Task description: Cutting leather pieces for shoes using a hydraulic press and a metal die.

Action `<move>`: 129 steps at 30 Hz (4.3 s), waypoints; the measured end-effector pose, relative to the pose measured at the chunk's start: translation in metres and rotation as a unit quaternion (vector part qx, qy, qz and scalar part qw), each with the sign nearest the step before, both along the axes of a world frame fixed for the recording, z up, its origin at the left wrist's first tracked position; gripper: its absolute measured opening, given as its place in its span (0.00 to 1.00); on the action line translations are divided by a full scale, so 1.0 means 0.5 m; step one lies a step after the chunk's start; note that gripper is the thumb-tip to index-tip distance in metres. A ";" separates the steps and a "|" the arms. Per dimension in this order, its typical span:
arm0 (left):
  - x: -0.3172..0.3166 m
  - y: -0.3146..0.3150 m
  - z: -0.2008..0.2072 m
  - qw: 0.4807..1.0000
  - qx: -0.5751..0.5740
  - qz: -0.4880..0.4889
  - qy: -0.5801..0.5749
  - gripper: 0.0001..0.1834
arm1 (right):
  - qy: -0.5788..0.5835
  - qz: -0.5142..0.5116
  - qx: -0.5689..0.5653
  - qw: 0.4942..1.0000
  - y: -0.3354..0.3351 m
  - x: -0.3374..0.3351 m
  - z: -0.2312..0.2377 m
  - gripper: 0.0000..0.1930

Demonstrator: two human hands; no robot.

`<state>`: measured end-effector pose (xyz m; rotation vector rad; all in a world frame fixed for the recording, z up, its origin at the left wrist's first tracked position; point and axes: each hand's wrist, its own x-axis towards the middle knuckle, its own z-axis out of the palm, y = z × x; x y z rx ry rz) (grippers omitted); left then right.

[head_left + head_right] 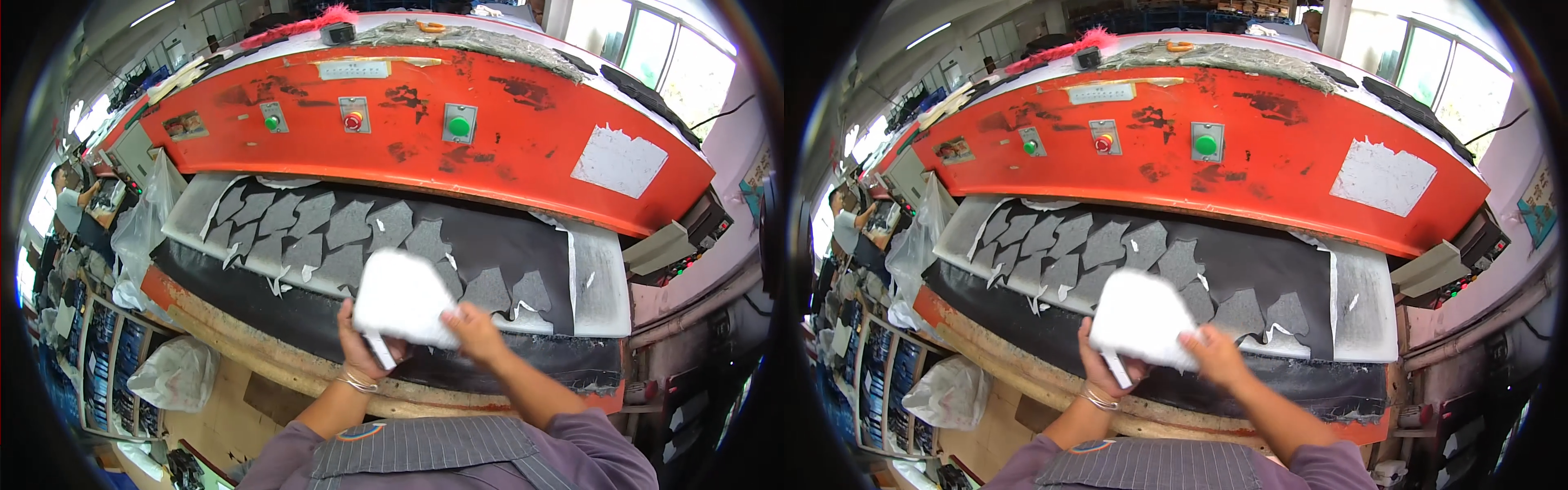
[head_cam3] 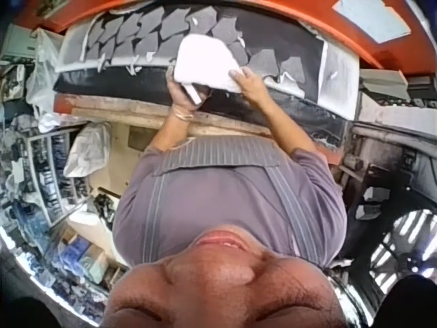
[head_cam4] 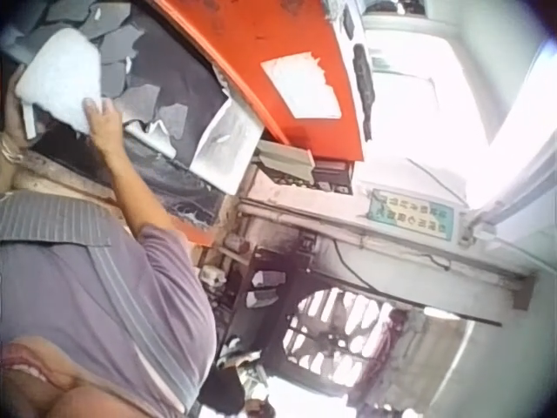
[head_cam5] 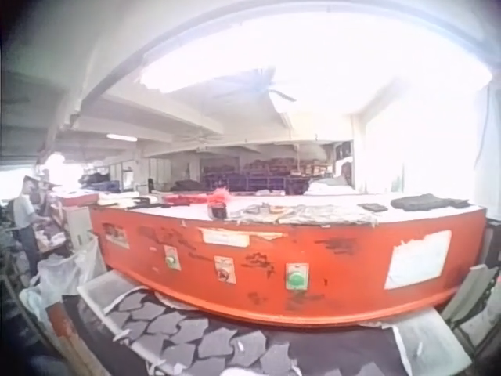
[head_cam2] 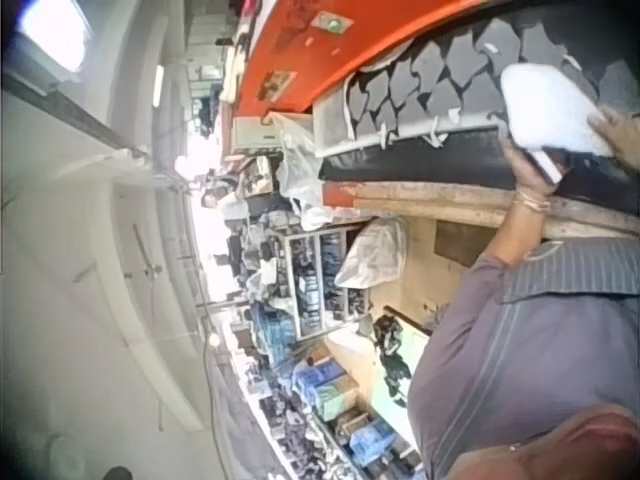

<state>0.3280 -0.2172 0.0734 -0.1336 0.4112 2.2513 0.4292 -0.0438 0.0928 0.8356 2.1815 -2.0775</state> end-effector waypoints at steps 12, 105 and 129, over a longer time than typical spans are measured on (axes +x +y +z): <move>-0.015 -0.020 0.017 0.986 0.135 -0.082 0.052 0.40 | 0.190 -0.194 0.135 0.953 0.171 -0.054 0.029 0.11; -0.201 0.254 -0.163 0.587 -0.422 0.135 0.678 0.45 | 0.177 0.415 0.672 0.587 0.357 -0.358 -0.010 0.05; -0.193 0.250 -0.151 0.497 -0.423 -0.027 0.758 0.39 | 0.037 0.133 0.412 0.901 0.374 -0.102 -0.134 0.33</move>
